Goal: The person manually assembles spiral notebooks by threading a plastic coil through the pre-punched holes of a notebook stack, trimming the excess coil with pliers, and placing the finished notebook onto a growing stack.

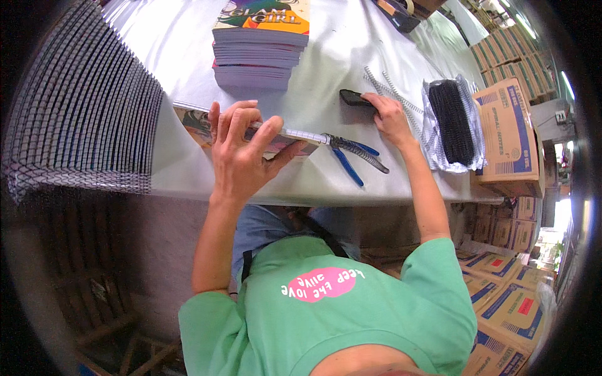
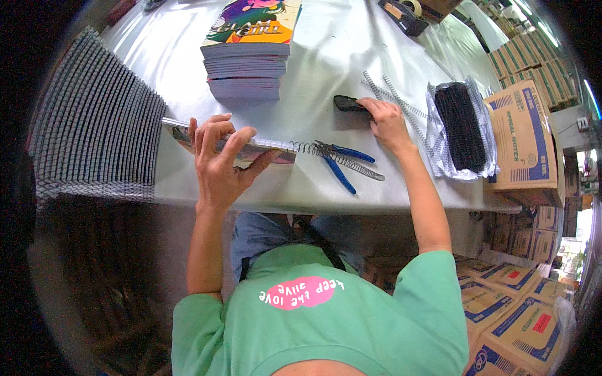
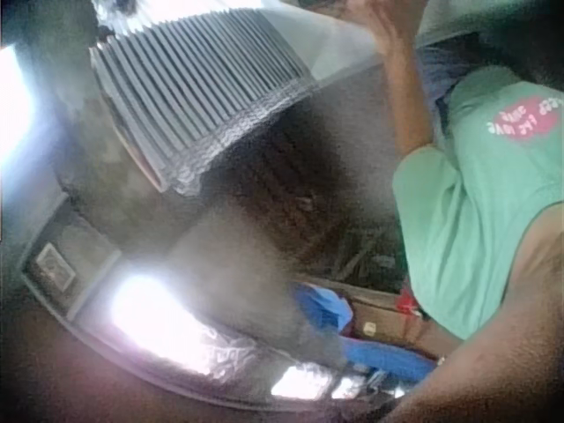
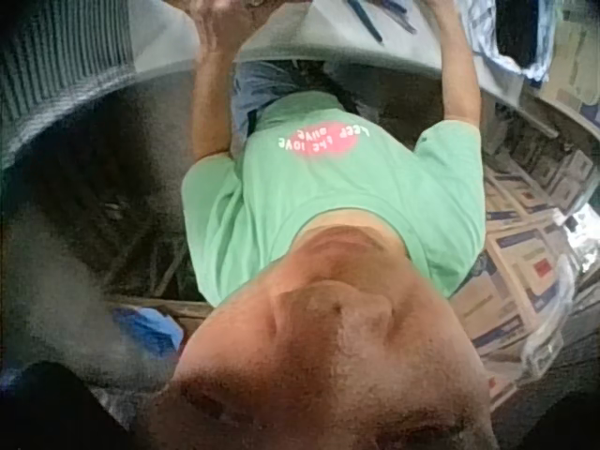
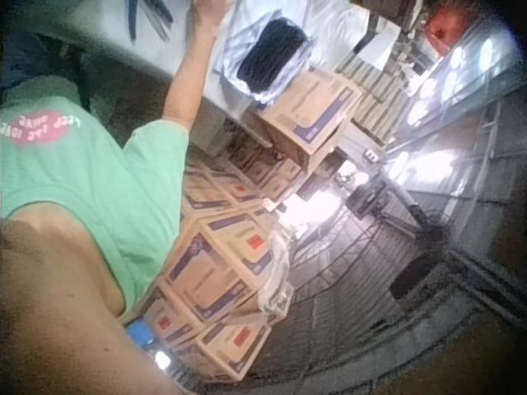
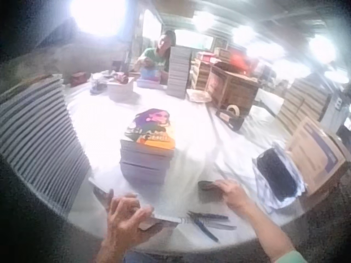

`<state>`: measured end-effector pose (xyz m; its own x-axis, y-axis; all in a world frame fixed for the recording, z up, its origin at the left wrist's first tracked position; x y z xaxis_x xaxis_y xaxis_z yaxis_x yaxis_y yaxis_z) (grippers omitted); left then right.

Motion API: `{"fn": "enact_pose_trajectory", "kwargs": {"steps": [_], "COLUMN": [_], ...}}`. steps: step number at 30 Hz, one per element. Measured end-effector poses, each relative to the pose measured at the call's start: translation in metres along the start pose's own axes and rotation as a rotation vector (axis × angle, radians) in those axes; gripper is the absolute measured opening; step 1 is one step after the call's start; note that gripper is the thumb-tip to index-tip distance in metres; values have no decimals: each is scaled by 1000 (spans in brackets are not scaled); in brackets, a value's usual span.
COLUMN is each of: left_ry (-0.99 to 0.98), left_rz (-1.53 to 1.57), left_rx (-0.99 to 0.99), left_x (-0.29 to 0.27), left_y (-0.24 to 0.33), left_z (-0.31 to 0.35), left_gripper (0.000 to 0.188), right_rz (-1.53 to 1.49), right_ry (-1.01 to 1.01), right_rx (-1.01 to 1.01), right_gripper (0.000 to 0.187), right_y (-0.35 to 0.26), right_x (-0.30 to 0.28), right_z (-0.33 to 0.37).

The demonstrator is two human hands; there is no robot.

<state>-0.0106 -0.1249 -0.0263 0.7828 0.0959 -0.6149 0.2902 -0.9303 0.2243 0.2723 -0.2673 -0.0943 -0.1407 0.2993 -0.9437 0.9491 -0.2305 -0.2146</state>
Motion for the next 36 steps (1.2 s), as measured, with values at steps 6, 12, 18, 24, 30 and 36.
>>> {"fn": "enact_pose_trajectory", "kwargs": {"steps": [6,12,18,24,30,36], "left_ry": [55,52,41,23,21,40], "left_rz": [12,3,1,2,21,182], "left_rx": [-95,-92,-70,-71,-76,-148], "left_x": [1,1,2,3,4,7], "left_y": [9,9,9,7,4,-7], "left_z": [1,0,-5,-5,-6,-4], "left_gripper": [43,44,46,46,53,77], "right_rz": [-1780,-1315,-1503,-1714,-1641,-1707], "right_ry": [143,-335,-216,-286,-241,-196], "right_rx": [98,-228,-462,-643,-466,-506], "right_gripper": [38,27,22,23,17,26], "right_y": [-75,-130,-136,-148,-143,-150], "right_x": [-29,-21,-44,-62,-53,-59], "right_z": [-29,-46,-45,-46,-57,-65]}}
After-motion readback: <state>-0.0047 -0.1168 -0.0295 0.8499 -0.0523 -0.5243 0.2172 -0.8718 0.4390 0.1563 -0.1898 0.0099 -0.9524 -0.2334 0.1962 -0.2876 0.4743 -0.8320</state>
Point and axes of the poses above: each hand's wrist, its own z-axis away from the middle knuckle, its own x-axis out of the palm, y = z × x, the point moved 5 cm from there along -z, towards the middle knuckle, and after that the axes turned 10 degrees about -z, right-handed, at the moved point
